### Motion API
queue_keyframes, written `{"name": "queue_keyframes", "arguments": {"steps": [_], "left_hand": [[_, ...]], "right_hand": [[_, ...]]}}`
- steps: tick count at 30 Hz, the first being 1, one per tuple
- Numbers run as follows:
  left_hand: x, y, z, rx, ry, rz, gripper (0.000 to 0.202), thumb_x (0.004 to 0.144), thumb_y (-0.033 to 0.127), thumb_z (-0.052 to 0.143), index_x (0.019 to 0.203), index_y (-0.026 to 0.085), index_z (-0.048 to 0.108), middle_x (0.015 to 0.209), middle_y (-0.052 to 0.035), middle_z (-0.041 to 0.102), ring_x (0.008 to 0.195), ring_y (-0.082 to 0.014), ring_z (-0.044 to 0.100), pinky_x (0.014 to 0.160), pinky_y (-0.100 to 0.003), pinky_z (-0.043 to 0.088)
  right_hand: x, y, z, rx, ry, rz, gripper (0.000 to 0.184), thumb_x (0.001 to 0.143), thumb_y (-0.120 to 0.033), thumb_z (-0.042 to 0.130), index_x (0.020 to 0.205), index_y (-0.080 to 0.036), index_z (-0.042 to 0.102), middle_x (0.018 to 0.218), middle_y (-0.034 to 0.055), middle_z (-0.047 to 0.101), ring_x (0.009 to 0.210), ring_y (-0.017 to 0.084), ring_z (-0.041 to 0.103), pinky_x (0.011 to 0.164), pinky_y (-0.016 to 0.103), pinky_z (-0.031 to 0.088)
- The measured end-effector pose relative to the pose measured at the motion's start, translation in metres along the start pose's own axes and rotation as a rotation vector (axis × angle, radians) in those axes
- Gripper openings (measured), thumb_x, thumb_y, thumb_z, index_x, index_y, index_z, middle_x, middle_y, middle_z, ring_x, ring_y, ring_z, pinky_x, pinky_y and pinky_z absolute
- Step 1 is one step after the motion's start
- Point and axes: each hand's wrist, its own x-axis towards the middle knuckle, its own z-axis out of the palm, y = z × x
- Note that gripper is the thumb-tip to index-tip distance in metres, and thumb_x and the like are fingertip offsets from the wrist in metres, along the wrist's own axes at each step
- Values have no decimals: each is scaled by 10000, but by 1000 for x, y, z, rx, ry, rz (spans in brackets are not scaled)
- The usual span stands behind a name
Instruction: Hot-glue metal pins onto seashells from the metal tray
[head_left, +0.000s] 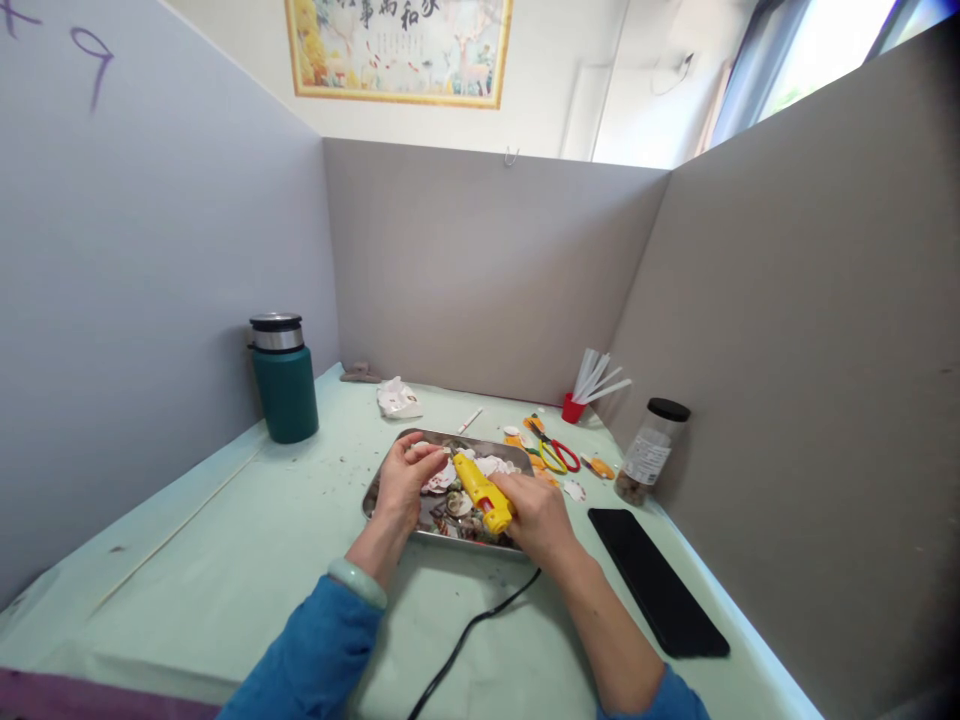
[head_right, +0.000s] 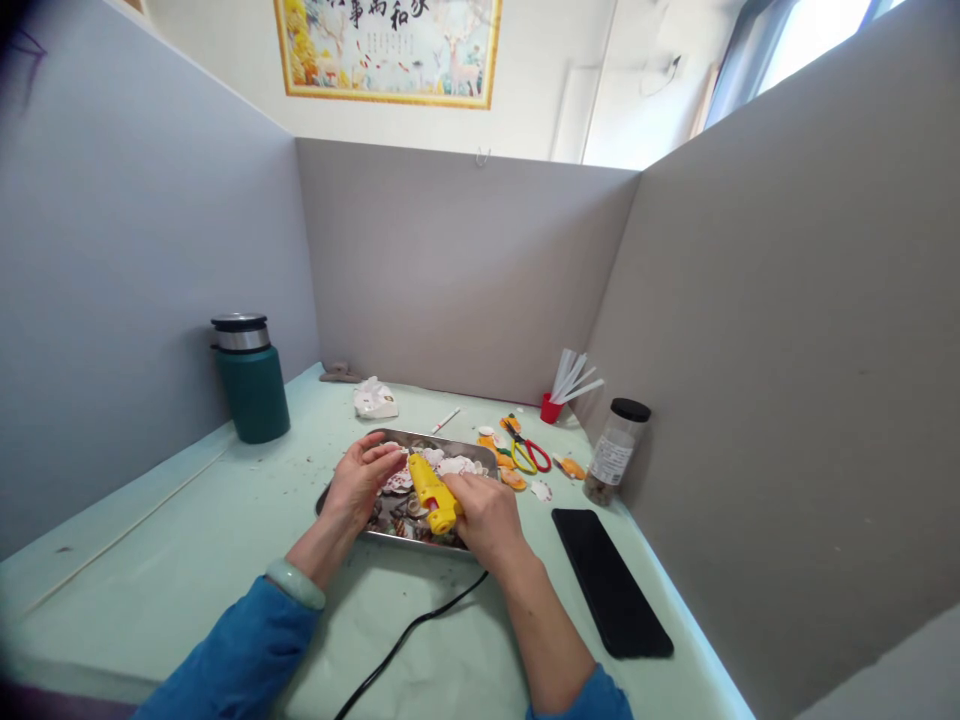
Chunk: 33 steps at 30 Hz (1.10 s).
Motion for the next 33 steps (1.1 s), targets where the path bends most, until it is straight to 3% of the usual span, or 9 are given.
{"name": "queue_keyframes", "arguments": {"steps": [33], "left_hand": [[-2,0,2,43,29,71,262,861,263,554,1095,145,556,998,-54,619,790,-151,619,682,-334,535]], "right_hand": [[0,2,1,-7,-4,6,195,908,-313,521,979,-150,602,848,13,633,732,135,611,669,311,508]]}}
